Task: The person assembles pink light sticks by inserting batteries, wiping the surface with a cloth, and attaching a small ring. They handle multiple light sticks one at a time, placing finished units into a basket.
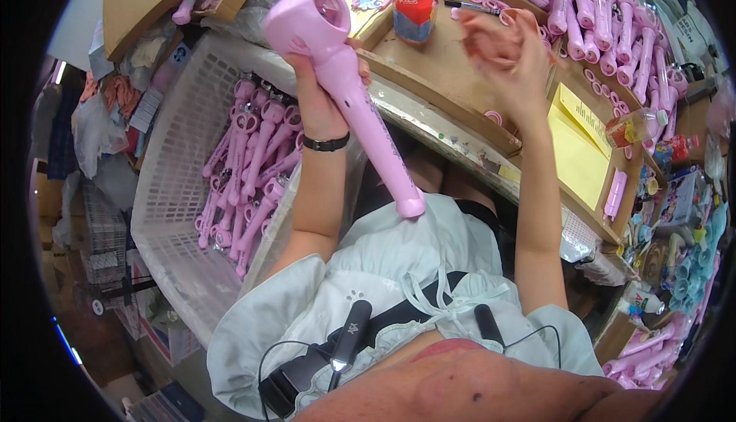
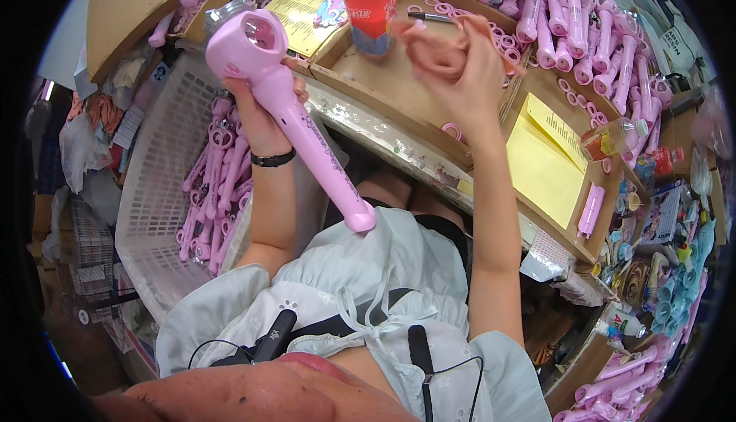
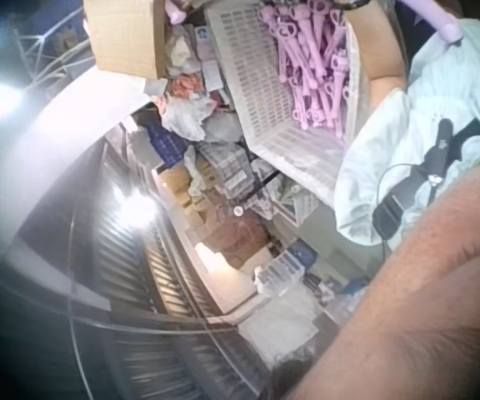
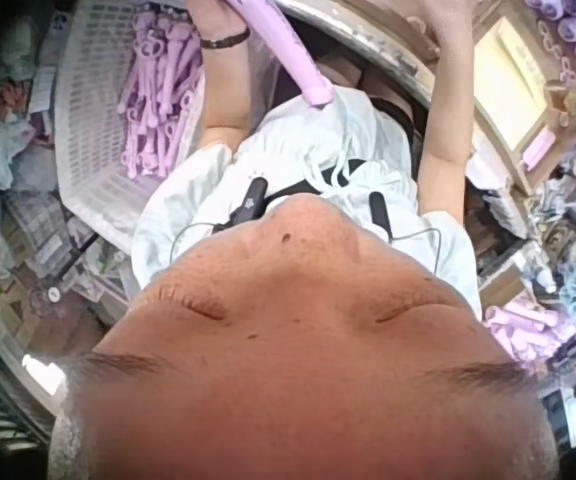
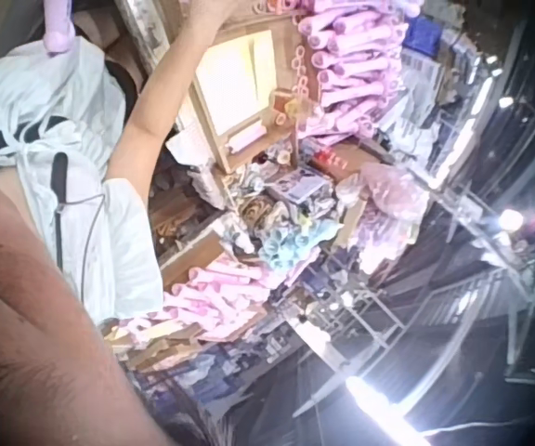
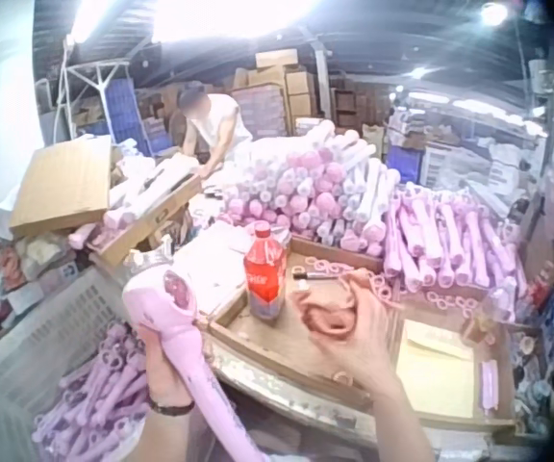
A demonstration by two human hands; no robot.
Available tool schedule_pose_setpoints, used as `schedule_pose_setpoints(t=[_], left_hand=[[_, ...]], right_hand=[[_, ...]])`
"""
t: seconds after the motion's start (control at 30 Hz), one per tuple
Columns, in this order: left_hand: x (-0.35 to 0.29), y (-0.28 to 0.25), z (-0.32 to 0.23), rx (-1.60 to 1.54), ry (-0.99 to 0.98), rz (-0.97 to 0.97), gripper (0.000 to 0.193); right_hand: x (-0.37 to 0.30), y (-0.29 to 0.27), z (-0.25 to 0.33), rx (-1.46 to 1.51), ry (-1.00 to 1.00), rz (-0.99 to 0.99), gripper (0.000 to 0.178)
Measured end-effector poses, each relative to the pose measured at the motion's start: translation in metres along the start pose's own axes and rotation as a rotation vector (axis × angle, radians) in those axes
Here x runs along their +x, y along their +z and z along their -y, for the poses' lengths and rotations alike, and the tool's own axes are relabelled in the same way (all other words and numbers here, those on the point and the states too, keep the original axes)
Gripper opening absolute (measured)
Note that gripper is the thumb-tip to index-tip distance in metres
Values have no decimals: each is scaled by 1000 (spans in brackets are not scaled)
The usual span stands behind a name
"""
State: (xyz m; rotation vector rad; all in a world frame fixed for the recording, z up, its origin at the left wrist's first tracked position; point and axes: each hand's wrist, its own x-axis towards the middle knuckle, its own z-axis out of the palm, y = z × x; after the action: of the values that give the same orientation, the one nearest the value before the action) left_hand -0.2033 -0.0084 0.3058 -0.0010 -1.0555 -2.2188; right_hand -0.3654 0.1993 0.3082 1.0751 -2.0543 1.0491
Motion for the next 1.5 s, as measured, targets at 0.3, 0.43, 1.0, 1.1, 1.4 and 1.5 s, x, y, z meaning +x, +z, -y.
schedule_pose_setpoints(t=[0.3,0.43,1.0,1.1,1.4,1.5], left_hand=[[9,-21,5,-93,5,-281,69],[0,-16,17,-178,-6,-298,69],[-20,-16,23,-453,-50,-84,67],[-22,-16,23,-410,-45,-120,68],[-24,-28,27,-543,-18,-135,78],[-22,-30,25,-532,-36,-90,77]], right_hand=[[-159,-30,89,730,334,469,69],[-159,-33,87,542,213,482,67],[-188,-31,81,1821,1045,776,91],[-189,-32,83,1750,1072,783,95],[-183,-32,89,1487,1043,727,86],[-181,-32,90,1481,1059,714,86]])
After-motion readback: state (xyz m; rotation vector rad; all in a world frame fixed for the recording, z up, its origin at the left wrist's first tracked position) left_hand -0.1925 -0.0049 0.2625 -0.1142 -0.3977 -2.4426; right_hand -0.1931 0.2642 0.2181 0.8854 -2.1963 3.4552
